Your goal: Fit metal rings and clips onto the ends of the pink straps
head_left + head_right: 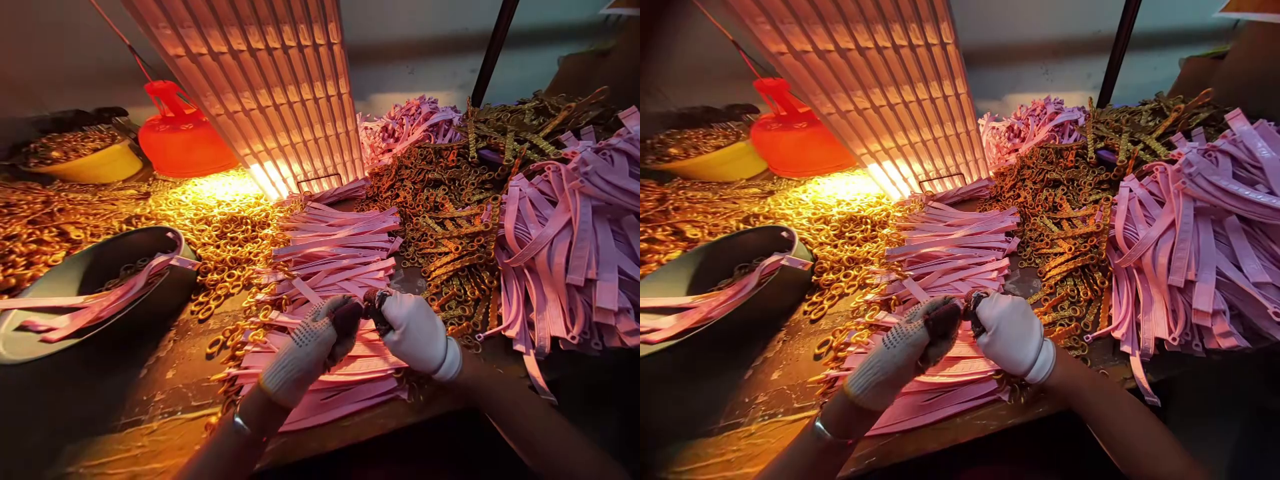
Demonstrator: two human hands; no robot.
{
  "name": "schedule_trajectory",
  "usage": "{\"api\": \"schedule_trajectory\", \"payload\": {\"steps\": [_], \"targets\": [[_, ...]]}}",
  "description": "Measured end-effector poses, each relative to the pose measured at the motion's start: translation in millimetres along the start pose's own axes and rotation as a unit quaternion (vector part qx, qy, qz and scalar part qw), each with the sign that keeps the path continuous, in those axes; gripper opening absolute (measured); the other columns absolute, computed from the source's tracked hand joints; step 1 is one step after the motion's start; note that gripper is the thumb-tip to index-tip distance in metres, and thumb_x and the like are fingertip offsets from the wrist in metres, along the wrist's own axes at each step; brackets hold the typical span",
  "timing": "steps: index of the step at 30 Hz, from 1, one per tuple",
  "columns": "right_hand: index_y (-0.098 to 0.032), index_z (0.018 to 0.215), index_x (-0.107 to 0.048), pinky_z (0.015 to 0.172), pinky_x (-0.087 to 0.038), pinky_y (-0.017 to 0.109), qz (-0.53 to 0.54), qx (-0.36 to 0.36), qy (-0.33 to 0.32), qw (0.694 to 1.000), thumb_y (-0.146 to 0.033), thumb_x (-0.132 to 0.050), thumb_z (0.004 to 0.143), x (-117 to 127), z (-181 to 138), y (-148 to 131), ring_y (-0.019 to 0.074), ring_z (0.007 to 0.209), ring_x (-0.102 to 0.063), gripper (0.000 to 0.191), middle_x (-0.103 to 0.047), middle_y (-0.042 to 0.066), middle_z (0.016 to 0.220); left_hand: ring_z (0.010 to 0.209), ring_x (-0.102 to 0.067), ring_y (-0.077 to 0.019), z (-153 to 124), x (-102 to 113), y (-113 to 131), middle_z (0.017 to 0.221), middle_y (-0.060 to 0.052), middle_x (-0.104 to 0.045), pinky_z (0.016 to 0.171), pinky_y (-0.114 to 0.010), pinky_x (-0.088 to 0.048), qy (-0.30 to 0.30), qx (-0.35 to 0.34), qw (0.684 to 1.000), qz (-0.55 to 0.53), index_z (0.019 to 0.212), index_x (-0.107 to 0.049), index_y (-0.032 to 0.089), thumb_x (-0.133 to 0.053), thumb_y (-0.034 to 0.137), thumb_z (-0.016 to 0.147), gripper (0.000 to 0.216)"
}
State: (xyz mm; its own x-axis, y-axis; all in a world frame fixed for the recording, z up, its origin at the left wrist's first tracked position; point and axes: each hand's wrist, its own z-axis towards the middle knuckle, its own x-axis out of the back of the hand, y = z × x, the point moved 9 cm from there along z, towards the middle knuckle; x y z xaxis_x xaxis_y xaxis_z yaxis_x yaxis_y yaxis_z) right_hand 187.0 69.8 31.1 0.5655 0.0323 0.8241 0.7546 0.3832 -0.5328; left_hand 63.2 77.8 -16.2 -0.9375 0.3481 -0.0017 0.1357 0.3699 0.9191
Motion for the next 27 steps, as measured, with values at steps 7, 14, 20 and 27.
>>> {"api": "schedule_trajectory", "payload": {"steps": [7,14,20,27], "targets": [[-0.016,0.105,-0.067,0.077,-0.048,0.033,-0.119,-0.037,-0.046,0.991,-0.008,-0.053,0.078,-15.0,2.6,0.4,0.0281,0.093,-0.068,0.031,-0.073,0.014,0.103,0.071,-0.057,-0.0170,9.2,-5.6,15.3,0.077,-0.006,-0.067,0.069,-0.027,-0.045,-0.004,-0.191,0.958,0.216,0.077,-0.066,0.018,-0.059,0.029,0.086,0.016],[-0.017,0.107,-0.065,0.066,-0.042,0.031,-0.169,-0.025,-0.140,0.975,-0.016,-0.054,0.087,-13.8,0.6,6.1,0.0263,0.084,-0.069,0.023,-0.074,0.012,0.096,0.050,-0.035,-0.0091,14.8,-2.4,-1.0,0.057,0.003,-0.048,0.048,-0.020,-0.029,-0.025,-0.125,0.986,0.106,0.072,-0.064,0.015,-0.053,0.041,0.095,0.036],[-0.016,0.097,-0.066,0.063,-0.037,0.031,-0.219,-0.025,-0.174,0.960,-0.008,-0.053,0.082,-29.1,-3.3,16.2,0.0248,0.081,-0.069,0.022,-0.074,0.011,0.088,0.064,-0.050,-0.0132,17.0,-8.1,-1.6,0.073,-0.004,-0.067,0.058,-0.022,-0.041,-0.037,-0.172,0.973,0.151,0.082,-0.072,0.013,-0.054,0.031,0.092,0.027],[-0.014,0.098,-0.066,0.058,-0.032,0.032,-0.248,0.077,-0.204,0.944,-0.007,-0.050,0.084,-40.8,-10.5,7.1,0.0230,0.075,-0.067,0.023,-0.074,0.013,0.084,0.066,-0.056,-0.0159,23.9,-17.8,-1.8,0.071,-0.004,-0.068,0.065,-0.025,-0.049,-0.064,-0.198,0.961,0.180,0.073,-0.071,0.015,-0.061,0.027,0.086,0.020]]}}
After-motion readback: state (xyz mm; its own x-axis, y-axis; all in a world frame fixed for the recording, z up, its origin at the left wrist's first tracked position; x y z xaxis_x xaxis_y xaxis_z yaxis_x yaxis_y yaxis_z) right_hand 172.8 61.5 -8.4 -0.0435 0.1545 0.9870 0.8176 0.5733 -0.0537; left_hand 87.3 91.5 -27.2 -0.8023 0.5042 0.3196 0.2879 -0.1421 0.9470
